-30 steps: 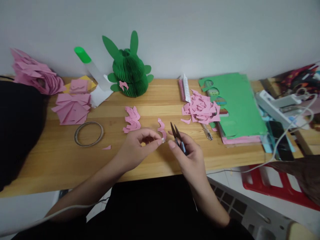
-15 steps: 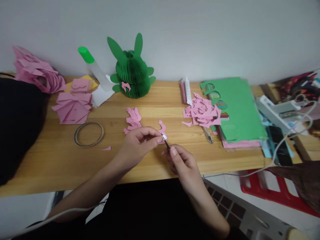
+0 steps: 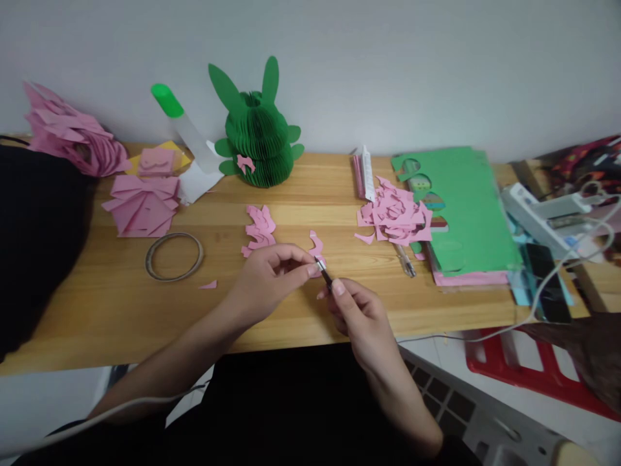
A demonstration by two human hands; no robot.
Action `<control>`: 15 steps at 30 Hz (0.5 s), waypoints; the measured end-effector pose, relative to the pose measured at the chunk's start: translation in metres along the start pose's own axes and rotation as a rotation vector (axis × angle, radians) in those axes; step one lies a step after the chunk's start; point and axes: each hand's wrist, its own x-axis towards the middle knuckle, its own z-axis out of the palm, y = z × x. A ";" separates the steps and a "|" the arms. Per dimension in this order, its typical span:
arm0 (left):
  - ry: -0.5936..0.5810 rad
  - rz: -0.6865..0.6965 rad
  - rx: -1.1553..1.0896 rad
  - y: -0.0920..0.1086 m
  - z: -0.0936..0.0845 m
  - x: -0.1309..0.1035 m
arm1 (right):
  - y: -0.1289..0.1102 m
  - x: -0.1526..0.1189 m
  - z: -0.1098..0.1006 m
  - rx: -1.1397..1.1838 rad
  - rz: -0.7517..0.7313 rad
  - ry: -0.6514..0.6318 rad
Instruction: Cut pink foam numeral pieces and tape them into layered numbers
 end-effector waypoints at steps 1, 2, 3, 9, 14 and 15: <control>-0.002 -0.001 0.002 0.000 0.000 0.000 | 0.000 0.000 0.000 0.003 0.001 -0.002; -0.005 -0.003 0.002 0.000 0.000 0.000 | 0.000 0.000 -0.001 0.008 0.001 -0.004; -0.008 -0.002 0.000 0.000 -0.001 0.000 | 0.000 0.000 -0.001 0.013 -0.001 -0.005; -0.033 0.005 0.013 0.001 -0.001 0.000 | -0.001 -0.001 -0.002 -0.005 0.003 0.002; -0.032 -0.009 0.012 0.002 -0.002 0.000 | -0.001 0.000 -0.002 -0.018 -0.002 0.000; -0.033 -0.011 0.007 0.002 -0.002 0.000 | -0.001 0.000 -0.002 -0.021 -0.002 -0.001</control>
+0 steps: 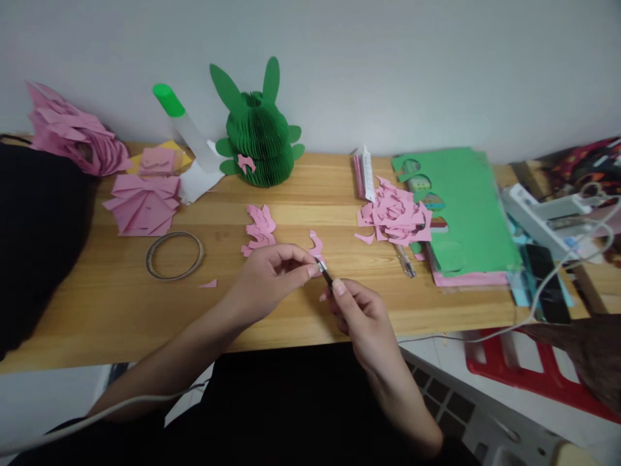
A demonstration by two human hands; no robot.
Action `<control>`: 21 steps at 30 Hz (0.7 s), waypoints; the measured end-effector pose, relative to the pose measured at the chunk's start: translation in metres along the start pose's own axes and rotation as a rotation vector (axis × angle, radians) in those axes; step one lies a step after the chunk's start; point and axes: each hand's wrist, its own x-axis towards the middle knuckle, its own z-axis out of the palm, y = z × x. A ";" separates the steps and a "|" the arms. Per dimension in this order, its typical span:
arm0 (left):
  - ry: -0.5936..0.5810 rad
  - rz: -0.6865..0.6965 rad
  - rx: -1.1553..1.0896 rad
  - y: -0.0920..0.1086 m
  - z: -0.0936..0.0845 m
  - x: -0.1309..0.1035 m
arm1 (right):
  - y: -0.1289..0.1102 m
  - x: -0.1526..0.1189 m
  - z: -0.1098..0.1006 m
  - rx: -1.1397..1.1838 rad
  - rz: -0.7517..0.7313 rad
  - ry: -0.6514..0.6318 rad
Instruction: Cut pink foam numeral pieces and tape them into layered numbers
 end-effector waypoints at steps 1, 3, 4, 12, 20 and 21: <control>-0.003 0.002 -0.007 0.000 0.000 0.000 | 0.000 0.000 0.000 -0.003 0.002 0.000; -0.008 0.007 -0.017 -0.001 0.000 0.000 | 0.000 0.000 0.000 -0.005 0.008 -0.001; -0.008 0.009 -0.020 -0.001 0.000 0.000 | 0.000 0.000 0.000 -0.005 0.008 0.000; -0.003 -0.011 -0.024 -0.001 0.000 -0.001 | -0.001 0.000 0.000 0.021 -0.002 0.010; -0.070 -0.009 -0.106 0.001 -0.005 -0.001 | -0.002 -0.001 0.001 -0.038 -0.053 0.029; -0.067 -0.009 -0.115 0.000 -0.007 -0.001 | -0.002 -0.002 0.001 -0.068 -0.079 0.038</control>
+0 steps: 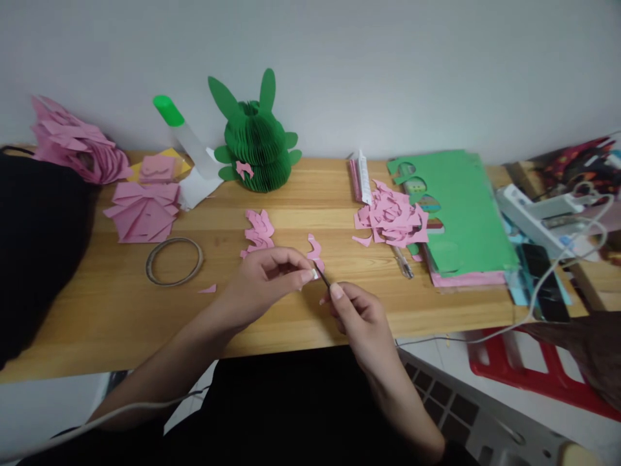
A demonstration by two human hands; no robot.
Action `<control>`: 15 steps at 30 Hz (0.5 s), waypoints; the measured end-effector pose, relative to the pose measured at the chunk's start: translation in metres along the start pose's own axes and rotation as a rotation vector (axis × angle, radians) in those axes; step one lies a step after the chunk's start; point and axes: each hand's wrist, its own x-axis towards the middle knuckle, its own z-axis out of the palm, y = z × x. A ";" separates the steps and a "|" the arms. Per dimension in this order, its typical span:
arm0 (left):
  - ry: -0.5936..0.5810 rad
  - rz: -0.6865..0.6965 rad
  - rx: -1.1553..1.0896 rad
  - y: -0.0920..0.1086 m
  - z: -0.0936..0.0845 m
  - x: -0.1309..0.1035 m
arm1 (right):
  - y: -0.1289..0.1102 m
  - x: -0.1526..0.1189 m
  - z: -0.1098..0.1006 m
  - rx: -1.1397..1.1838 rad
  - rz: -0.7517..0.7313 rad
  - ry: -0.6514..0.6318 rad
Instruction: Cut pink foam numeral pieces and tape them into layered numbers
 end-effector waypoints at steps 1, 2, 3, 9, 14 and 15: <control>0.015 -0.001 -0.011 0.000 -0.002 -0.001 | -0.001 -0.001 -0.001 -0.039 -0.035 0.010; 0.043 0.002 -0.028 -0.001 -0.005 -0.001 | -0.002 -0.001 -0.002 -0.088 -0.076 0.018; 0.078 0.010 -0.048 -0.001 -0.007 -0.001 | -0.002 -0.002 -0.003 -0.145 -0.119 0.024; 0.009 0.062 0.000 0.005 -0.011 0.000 | -0.008 -0.003 -0.015 -0.523 -0.327 -0.012; -0.115 0.204 0.297 0.013 -0.014 0.004 | -0.017 0.000 -0.022 -0.694 -0.368 -0.079; -0.140 0.236 0.356 0.014 -0.015 0.005 | -0.019 0.000 -0.023 -0.711 -0.370 -0.093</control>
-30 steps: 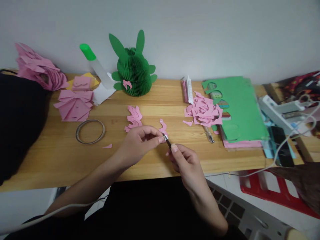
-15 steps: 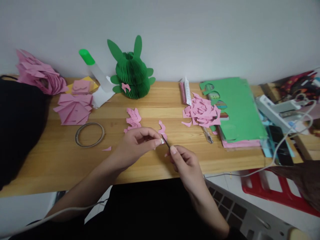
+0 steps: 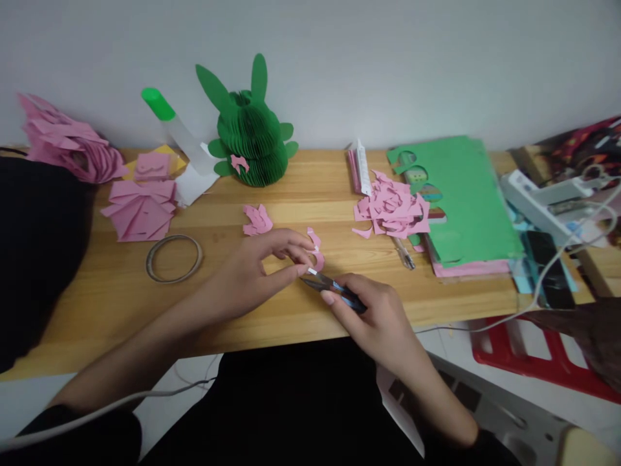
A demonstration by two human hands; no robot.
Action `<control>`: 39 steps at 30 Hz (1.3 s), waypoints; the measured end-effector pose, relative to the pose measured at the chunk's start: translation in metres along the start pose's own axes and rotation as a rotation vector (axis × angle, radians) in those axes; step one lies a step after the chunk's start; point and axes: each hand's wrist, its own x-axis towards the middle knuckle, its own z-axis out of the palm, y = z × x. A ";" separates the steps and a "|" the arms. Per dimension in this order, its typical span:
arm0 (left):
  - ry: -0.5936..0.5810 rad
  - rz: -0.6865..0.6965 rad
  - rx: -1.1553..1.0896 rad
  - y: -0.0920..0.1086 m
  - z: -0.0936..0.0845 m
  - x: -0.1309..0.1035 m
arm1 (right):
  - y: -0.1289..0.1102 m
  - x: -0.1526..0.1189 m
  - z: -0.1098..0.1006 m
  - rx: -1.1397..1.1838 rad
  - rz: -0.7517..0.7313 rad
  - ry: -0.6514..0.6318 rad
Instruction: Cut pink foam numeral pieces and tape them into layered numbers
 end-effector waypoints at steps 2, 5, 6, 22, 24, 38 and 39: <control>-0.041 0.047 0.083 -0.001 -0.003 0.001 | -0.001 0.001 -0.003 -0.021 -0.015 -0.026; -0.068 0.072 0.136 -0.004 -0.007 0.002 | -0.001 0.003 -0.006 -0.049 -0.023 -0.060; -0.081 0.080 0.139 -0.005 -0.008 0.003 | -0.001 0.003 -0.007 -0.056 -0.022 -0.072; -0.068 -0.192 -0.008 -0.021 -0.013 0.004 | 0.008 0.006 -0.006 -0.312 0.163 -0.188; -0.021 -0.283 -0.082 -0.028 -0.015 0.001 | 0.019 0.004 -0.001 -0.480 0.282 -0.110; 0.124 -0.496 -0.561 -0.040 -0.015 -0.021 | 0.031 0.013 0.010 -0.269 0.075 0.312; 0.112 -0.487 -0.559 -0.039 -0.015 -0.022 | 0.021 0.017 0.013 -0.088 0.041 0.216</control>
